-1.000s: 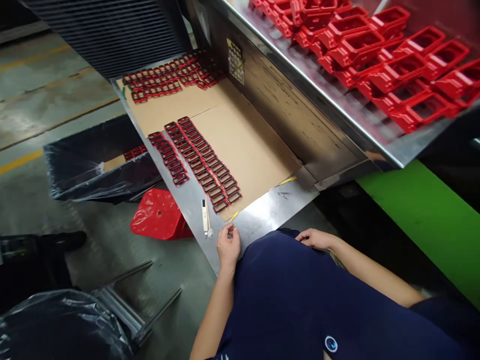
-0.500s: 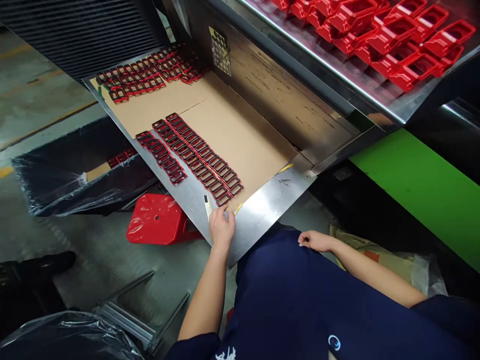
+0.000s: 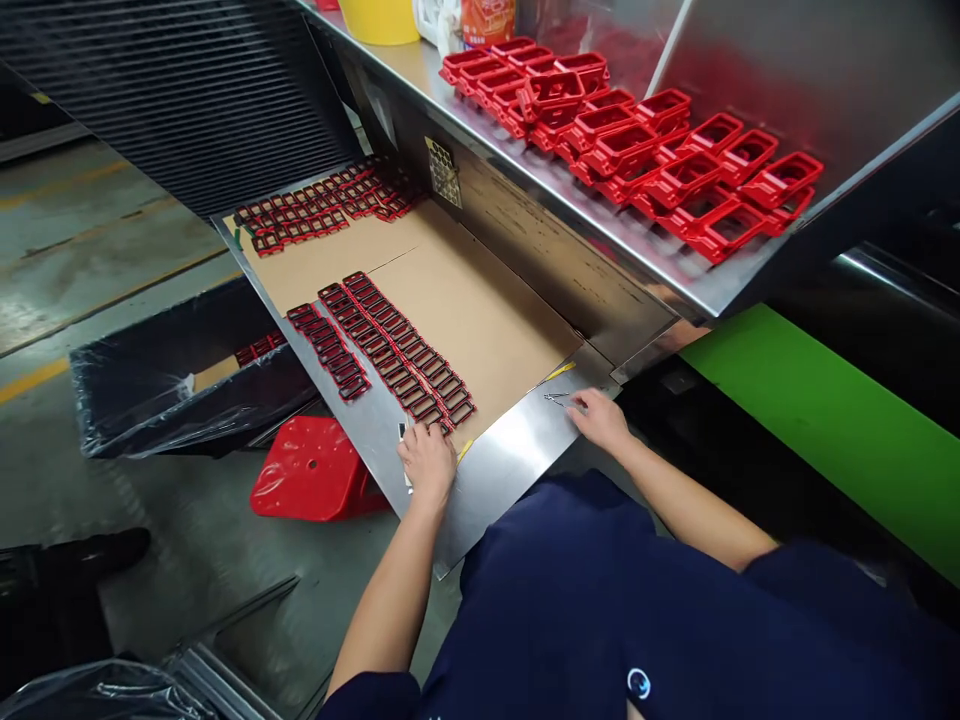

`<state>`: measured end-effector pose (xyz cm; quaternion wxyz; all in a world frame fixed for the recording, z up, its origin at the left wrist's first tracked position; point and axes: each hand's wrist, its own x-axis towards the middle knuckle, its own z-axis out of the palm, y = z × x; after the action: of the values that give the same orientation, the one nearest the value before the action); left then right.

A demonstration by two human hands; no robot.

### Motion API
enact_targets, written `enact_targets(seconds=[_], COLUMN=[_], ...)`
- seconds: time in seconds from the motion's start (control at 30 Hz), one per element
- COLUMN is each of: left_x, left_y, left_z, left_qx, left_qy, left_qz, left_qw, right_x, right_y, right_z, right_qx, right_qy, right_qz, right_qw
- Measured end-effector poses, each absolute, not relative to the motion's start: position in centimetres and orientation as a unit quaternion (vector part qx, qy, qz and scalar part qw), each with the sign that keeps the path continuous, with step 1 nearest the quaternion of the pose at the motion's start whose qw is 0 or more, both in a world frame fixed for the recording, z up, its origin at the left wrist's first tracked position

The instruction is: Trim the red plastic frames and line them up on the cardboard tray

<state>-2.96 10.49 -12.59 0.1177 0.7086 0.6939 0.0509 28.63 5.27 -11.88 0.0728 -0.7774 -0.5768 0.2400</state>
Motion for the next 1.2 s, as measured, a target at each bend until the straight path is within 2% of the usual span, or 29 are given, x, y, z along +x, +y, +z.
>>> enact_targets(seconds=[0.17, 0.33, 0.5, 0.63, 0.7, 0.83, 0.97, 1.07, 1.2], left_x=[-2.2, -2.5, -1.1, 1.3, 2.0, 2.3, 2.0, 1.8, 1.6], left_y=[10.2, 8.9, 4.8, 2.2, 1.7, 1.5, 1.5, 1.6, 2.0], left_z=[-12.4, -11.1, -8.1, -5.2, -4.0, -2.9, -2.6, -2.6, -2.9], left_qx=[0.671, 0.57, 0.473, 0.377, 0.346, 0.41, 0.536, 0.61, 0.578], left_qy=[0.718, 0.765, 0.74, 0.6, 0.546, 0.553, 0.575, 0.573, 0.591], left_qz=[0.071, 0.154, 0.257, 0.349, 0.367, 0.333, 0.298, 0.3, 0.309], left_qw=[0.168, 0.258, 0.403, 0.613, 0.669, 0.644, 0.542, 0.458, 0.47], right_x=[29.7, 29.0, 26.3, 24.1, 23.4, 22.8, 22.5, 22.2, 22.0], right_y=[9.7, 8.7, 5.5, 5.0, 5.5, 6.2, 6.3, 6.1, 5.3], right_z=[-12.8, -12.1, -6.5, -1.7, -0.5, 0.0, 0.0, -0.1, -0.3], right_qx=[-0.764, -0.744, -0.611, -0.416, -0.371, -0.36, -0.384, -0.39, -0.408], right_qy=[-0.58, -0.559, -0.569, -0.525, -0.46, -0.316, -0.237, -0.24, -0.355], right_qz=[0.266, 0.342, 0.529, 0.717, 0.776, 0.848, 0.863, 0.858, 0.789], right_qw=[0.098, 0.132, 0.149, 0.192, 0.221, 0.226, 0.225, 0.231, 0.291])
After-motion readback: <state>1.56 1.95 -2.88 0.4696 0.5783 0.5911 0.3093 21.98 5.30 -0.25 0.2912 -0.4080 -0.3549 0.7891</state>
